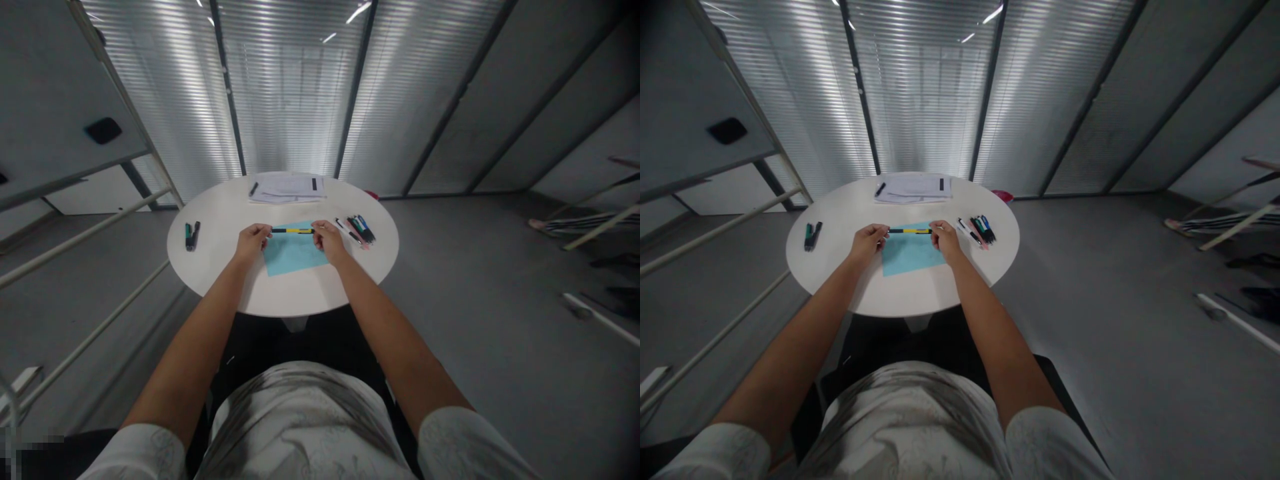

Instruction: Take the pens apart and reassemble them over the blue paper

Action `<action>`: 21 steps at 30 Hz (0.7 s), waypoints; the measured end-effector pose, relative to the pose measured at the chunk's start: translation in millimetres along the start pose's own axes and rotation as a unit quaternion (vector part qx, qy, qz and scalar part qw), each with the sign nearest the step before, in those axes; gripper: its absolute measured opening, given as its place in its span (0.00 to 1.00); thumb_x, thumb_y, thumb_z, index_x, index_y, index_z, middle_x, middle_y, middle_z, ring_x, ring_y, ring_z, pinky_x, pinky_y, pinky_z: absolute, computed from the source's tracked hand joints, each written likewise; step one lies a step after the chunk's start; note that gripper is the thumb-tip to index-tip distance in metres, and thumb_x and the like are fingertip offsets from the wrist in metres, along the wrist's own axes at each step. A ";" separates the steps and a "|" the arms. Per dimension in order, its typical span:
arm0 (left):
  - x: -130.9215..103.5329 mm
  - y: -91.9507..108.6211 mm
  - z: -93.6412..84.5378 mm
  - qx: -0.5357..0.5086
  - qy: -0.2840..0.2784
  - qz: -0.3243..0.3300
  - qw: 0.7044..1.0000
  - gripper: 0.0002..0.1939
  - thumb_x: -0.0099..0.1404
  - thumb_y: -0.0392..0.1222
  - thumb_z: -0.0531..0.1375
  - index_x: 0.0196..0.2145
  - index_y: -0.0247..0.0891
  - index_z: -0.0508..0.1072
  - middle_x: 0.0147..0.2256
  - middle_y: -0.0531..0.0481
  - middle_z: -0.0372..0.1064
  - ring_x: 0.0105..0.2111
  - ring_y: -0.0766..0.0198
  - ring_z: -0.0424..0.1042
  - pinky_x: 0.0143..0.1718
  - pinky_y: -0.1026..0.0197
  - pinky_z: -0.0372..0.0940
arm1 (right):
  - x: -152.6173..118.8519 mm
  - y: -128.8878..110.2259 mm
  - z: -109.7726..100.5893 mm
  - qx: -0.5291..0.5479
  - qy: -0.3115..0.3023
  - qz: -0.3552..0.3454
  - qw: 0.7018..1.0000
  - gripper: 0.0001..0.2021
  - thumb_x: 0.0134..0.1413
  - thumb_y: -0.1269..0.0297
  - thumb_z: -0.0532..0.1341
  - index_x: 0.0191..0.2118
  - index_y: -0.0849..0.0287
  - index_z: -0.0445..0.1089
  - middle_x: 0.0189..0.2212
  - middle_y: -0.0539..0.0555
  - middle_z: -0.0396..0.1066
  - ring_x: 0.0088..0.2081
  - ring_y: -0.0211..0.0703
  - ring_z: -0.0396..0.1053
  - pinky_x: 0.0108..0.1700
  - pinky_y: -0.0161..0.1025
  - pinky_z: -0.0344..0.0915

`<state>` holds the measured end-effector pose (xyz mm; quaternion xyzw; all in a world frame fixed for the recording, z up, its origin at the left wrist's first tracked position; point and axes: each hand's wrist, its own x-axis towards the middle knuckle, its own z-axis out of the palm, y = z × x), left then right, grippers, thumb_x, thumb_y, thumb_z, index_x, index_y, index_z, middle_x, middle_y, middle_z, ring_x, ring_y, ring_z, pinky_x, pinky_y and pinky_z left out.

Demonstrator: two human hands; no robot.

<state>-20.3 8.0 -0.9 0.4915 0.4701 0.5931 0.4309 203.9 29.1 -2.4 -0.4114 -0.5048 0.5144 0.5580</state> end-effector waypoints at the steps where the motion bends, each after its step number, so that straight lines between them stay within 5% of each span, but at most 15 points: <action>1: -0.4 0.3 0.3 0.001 -0.001 -0.003 1.000 0.15 0.51 0.49 0.64 0.30 0.35 0.73 0.25 0.51 0.68 0.18 0.73 0.59 0.18 0.67 0.52 | 0.7 0.8 -0.4 0.004 0.002 -0.003 1.000 0.16 0.46 0.49 0.63 0.32 0.56 0.64 0.11 0.40 0.59 0.11 0.29 0.51 0.14 0.28 0.42; 21: 0.0 1.2 0.4 0.016 -0.009 -0.012 1.000 0.14 0.50 0.49 0.65 0.28 0.35 0.73 0.25 0.51 0.68 0.17 0.73 0.58 0.18 0.66 0.51 | -0.8 -3.1 0.9 0.010 0.015 0.009 1.000 0.08 0.48 0.60 0.60 0.32 0.57 0.64 0.11 0.40 0.57 0.12 0.29 0.50 0.15 0.28 0.42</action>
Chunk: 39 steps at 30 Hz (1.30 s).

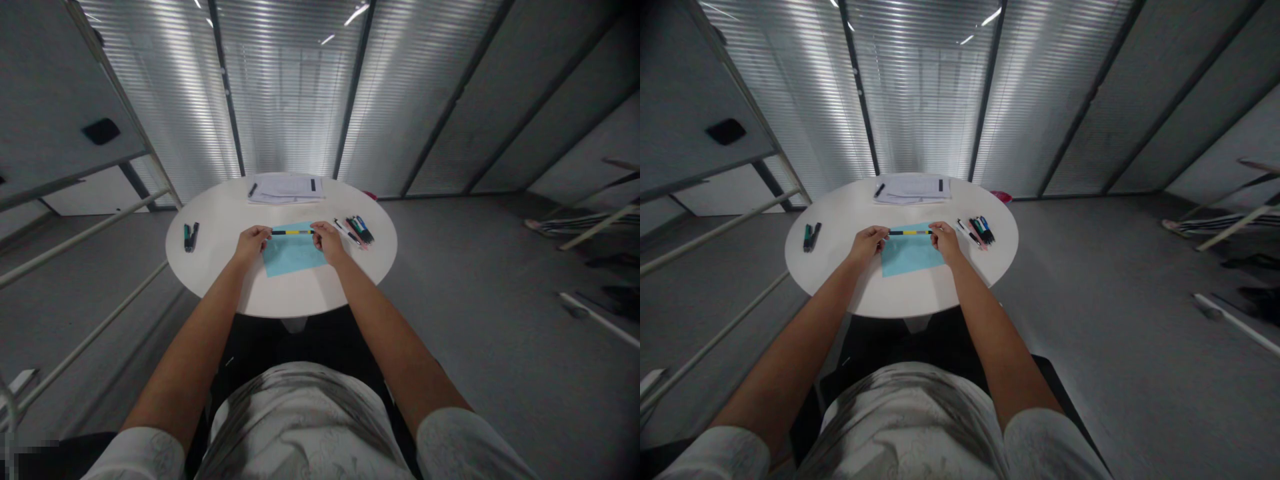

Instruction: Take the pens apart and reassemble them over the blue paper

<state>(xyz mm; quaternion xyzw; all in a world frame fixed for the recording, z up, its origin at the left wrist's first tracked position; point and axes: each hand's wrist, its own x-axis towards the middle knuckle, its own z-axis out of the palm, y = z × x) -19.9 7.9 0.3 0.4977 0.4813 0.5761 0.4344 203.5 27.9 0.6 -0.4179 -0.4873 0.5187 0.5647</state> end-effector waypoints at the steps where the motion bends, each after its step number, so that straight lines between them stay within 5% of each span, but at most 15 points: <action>1: 0.1 -0.5 -0.2 -0.001 0.000 0.001 1.000 0.14 0.51 0.49 0.65 0.28 0.35 0.73 0.25 0.51 0.68 0.17 0.73 0.58 0.18 0.66 0.51 | -0.1 0.1 -0.1 -0.001 -0.001 0.000 1.000 0.08 0.48 0.59 0.61 0.32 0.57 0.65 0.11 0.40 0.57 0.12 0.29 0.51 0.15 0.28 0.42; 32: 1.7 -2.0 -0.5 -0.018 0.002 0.004 1.000 0.13 0.51 0.48 0.65 0.29 0.35 0.73 0.24 0.52 0.66 0.16 0.74 0.58 0.16 0.67 0.50 | 0.8 -0.5 -1.3 0.001 -0.003 0.015 1.000 0.04 0.47 0.65 0.58 0.30 0.59 0.66 0.11 0.42 0.60 0.12 0.29 0.52 0.15 0.28 0.43; 39: 0.8 -0.7 -1.6 -0.013 -0.006 -0.005 1.000 0.13 0.51 0.47 0.66 0.29 0.35 0.73 0.18 0.55 0.61 0.16 0.73 0.57 0.17 0.68 0.51 | 2.0 1.9 -1.9 0.004 -0.008 0.005 1.000 0.08 0.46 0.60 0.61 0.29 0.59 0.67 0.12 0.43 0.61 0.12 0.29 0.54 0.15 0.28 0.44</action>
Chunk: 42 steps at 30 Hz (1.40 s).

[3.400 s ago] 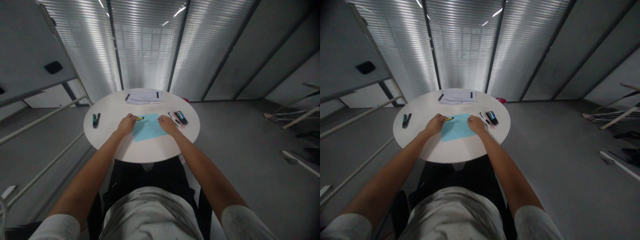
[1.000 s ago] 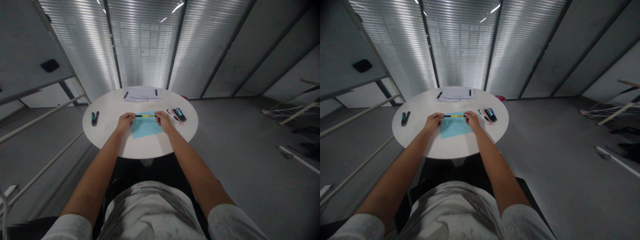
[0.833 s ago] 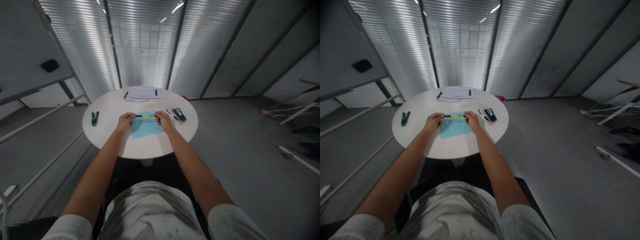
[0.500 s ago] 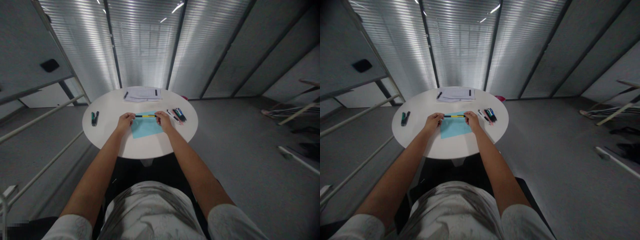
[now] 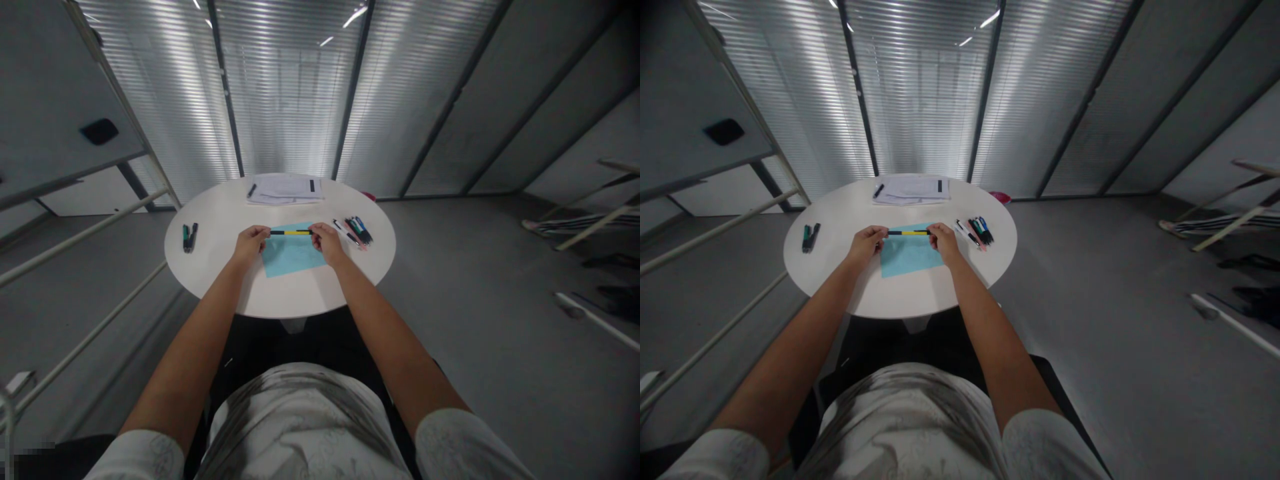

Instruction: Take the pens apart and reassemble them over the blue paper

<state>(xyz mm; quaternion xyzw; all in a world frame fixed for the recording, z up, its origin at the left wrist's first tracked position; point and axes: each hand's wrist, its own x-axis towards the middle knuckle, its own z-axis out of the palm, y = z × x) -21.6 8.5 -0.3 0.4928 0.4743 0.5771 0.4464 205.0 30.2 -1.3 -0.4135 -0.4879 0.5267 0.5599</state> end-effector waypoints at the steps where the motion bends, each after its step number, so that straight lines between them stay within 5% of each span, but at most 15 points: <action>1: -0.1 0.0 -0.1 0.002 0.001 -0.001 1.000 0.13 0.51 0.47 0.66 0.30 0.35 0.73 0.17 0.55 0.60 0.16 0.72 0.57 0.17 0.68 0.51 | -0.2 -0.1 0.1 -0.002 0.000 -0.001 1.000 0.08 0.46 0.59 0.61 0.29 0.59 0.67 0.12 0.43 0.61 0.13 0.29 0.54 0.15 0.28 0.44; 13: 2.2 -3.7 -0.3 -0.006 0.004 0.014 1.000 0.13 0.52 0.48 0.65 0.30 0.35 0.73 0.26 0.51 0.67 0.17 0.74 0.58 0.17 0.67 0.51 | -0.8 0.0 0.6 -0.002 -0.003 -0.008 1.000 0.09 0.45 0.59 0.62 0.28 0.59 0.66 0.12 0.43 0.61 0.12 0.29 0.53 0.15 0.29 0.42; 32: -0.9 0.1 0.8 -0.002 0.007 -0.004 1.000 0.12 0.49 0.43 0.65 0.31 0.35 0.74 0.15 0.56 0.59 0.15 0.72 0.56 0.17 0.67 0.51 | -0.5 -0.4 -0.3 0.014 0.005 0.018 1.000 0.07 0.43 0.64 0.62 0.31 0.58 0.66 0.14 0.42 0.61 0.14 0.28 0.55 0.16 0.27 0.47; 42: 1.2 -3.4 -0.9 -0.005 0.007 -0.003 1.000 0.12 0.50 0.43 0.66 0.33 0.36 0.74 0.16 0.56 0.60 0.15 0.71 0.58 0.18 0.67 0.52 | -1.9 -0.5 1.6 -0.001 0.014 0.003 1.000 0.10 0.46 0.58 0.64 0.28 0.58 0.64 0.15 0.42 0.62 0.14 0.28 0.55 0.16 0.28 0.45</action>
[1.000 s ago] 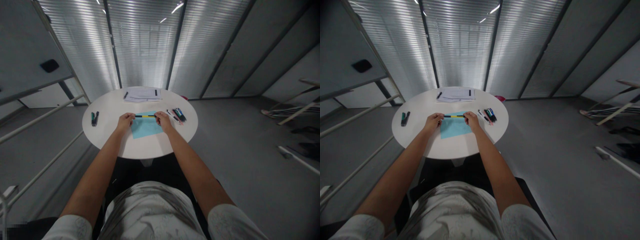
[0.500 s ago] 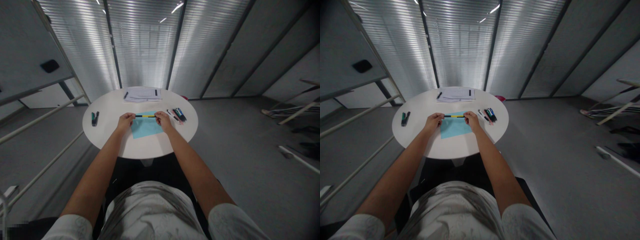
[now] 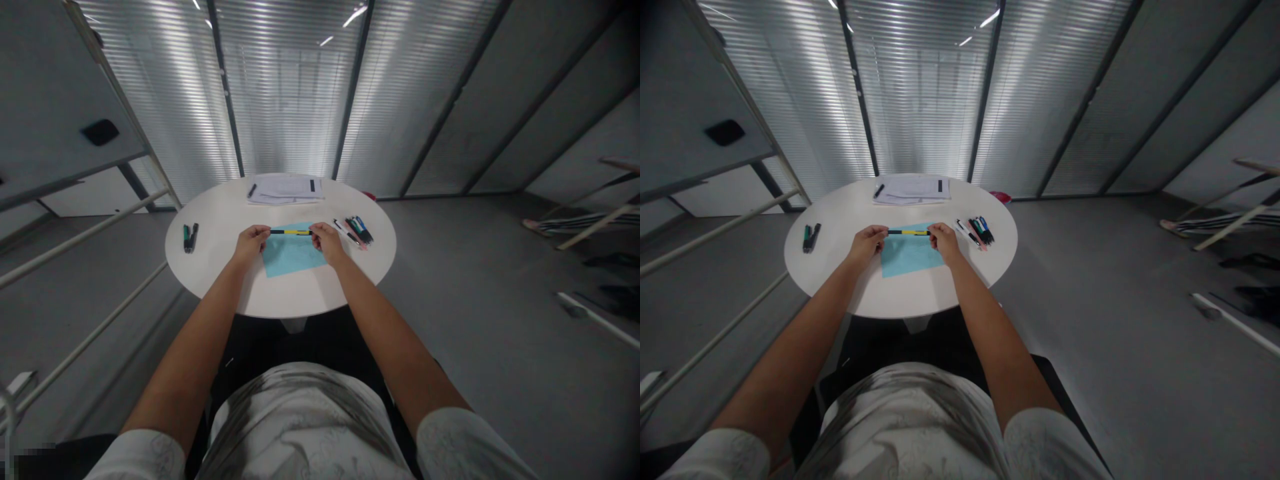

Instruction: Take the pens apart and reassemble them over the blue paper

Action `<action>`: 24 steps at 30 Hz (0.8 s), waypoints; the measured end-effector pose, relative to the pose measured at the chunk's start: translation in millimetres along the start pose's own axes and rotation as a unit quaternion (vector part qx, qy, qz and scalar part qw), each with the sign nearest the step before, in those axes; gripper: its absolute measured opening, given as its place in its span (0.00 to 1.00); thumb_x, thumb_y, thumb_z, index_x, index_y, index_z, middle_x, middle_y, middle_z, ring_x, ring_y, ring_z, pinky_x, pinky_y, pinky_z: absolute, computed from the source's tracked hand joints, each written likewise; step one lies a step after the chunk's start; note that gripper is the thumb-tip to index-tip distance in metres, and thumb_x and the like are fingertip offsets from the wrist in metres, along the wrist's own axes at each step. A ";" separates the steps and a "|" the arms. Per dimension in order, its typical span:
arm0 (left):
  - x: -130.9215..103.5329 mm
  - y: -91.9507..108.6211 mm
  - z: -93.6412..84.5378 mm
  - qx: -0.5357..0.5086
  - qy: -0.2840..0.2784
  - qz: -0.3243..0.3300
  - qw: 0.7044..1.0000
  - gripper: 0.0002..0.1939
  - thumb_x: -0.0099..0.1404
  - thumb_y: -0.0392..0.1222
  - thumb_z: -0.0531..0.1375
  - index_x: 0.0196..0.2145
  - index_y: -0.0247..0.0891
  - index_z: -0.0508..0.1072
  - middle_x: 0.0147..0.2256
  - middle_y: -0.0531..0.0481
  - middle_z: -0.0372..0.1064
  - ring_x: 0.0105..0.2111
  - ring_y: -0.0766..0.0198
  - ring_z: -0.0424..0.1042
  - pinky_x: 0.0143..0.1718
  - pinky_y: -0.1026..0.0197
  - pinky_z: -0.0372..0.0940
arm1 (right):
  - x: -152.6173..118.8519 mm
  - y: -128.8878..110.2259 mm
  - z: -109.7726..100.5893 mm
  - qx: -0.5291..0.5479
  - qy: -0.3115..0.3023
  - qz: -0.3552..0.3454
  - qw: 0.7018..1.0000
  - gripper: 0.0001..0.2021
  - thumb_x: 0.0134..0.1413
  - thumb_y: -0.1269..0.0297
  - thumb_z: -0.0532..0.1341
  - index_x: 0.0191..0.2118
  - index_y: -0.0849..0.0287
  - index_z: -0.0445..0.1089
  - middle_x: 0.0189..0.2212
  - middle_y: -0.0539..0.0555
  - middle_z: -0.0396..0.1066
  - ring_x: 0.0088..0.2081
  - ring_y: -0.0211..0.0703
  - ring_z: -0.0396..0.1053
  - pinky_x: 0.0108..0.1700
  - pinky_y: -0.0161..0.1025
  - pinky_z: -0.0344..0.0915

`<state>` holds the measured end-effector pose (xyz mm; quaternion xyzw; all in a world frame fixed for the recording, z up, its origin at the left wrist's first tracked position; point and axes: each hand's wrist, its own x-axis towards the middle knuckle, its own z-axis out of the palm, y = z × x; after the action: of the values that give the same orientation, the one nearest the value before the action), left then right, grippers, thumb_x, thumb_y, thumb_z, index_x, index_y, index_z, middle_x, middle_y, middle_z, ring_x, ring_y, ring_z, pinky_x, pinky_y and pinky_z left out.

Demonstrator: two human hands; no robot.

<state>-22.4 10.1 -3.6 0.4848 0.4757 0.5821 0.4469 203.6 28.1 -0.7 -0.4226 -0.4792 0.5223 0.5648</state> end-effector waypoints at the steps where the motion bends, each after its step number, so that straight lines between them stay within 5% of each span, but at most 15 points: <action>1: -0.4 0.8 0.4 0.003 0.000 0.000 1.000 0.12 0.51 0.44 0.65 0.32 0.35 0.74 0.17 0.56 0.60 0.16 0.72 0.57 0.18 0.67 0.52 | 0.1 -0.1 -0.1 0.001 -0.001 0.001 1.000 0.10 0.46 0.58 0.64 0.28 0.58 0.64 0.15 0.42 0.62 0.14 0.28 0.56 0.15 0.28 0.46; 7: -2.3 4.2 3.4 -0.001 0.008 0.005 1.000 0.13 0.52 0.47 0.64 0.31 0.35 0.73 0.25 0.52 0.67 0.16 0.74 0.58 0.17 0.67 0.51 | 1.0 -0.4 -0.9 -0.002 -0.004 0.016 1.000 0.07 0.46 0.63 0.62 0.32 0.58 0.66 0.15 0.42 0.63 0.13 0.29 0.58 0.15 0.28 0.47; 24: -4.1 6.9 3.3 -0.020 -0.007 0.007 1.000 0.12 0.49 0.43 0.66 0.32 0.35 0.74 0.25 0.51 0.66 0.17 0.73 0.59 0.16 0.67 0.50 | 2.5 1.2 -2.6 -0.014 -0.007 0.009 1.000 0.07 0.45 0.62 0.62 0.31 0.58 0.67 0.18 0.45 0.65 0.15 0.30 0.61 0.16 0.28 0.50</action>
<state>-19.0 5.5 2.9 0.4832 0.4574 0.5910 0.4561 205.9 30.8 -2.1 -0.4315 -0.4867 0.5229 0.5510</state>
